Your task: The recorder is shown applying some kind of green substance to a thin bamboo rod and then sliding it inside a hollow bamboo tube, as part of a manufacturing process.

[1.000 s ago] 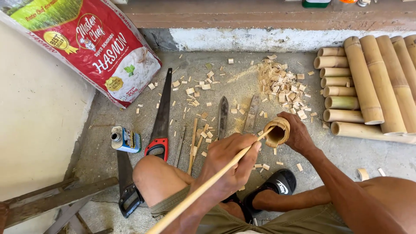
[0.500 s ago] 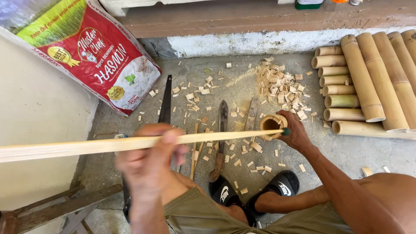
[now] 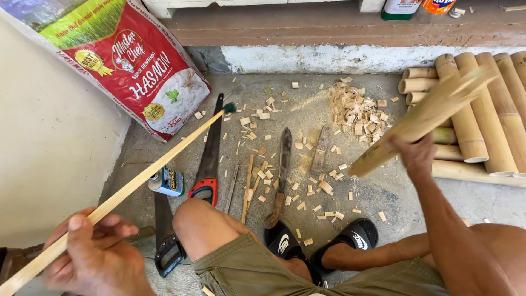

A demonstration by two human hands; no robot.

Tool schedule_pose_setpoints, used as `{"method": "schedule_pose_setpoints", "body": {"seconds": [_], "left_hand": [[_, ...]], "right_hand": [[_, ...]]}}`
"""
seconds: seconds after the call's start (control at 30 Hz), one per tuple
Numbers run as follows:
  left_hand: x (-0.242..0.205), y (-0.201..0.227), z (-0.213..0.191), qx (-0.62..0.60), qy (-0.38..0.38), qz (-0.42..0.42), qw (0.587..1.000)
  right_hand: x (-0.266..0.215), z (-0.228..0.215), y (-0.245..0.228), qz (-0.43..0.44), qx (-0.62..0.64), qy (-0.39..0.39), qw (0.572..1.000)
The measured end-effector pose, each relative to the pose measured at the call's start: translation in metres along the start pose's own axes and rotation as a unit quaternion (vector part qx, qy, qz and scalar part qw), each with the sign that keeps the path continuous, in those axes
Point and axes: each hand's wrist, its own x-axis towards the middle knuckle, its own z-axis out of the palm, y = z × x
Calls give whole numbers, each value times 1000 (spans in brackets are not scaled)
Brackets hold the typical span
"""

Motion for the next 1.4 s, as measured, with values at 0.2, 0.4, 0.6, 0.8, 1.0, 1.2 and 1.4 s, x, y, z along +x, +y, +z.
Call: {"method": "schedule_pose_setpoints", "body": {"seconds": [0.2,0.4,0.6,0.8,1.0,1.2,1.4], "left_hand": [[-4,-13,-20,19,6,-30,999],[-14,-17,15,36,-13,-11,999],[-26,-49,25,-15,-79,-32,996],[-25,-29,26,-29,-70,-27,997],[-13,-36,-10,-3,-17,-2,1000],[-14,-23,-14,40,41,10,998],[-8,-36,-42,132,26,36,990]], "right_hand": [[31,-39,18,0,507,80,858],[14,-48,32,41,475,207,854],[19,-43,136,15,146,208,967],[27,-48,95,80,245,242,935],[24,-48,16,112,512,124,843],[34,-5,18,222,593,-10,774],[33,3,28,260,614,-86,740]]}}
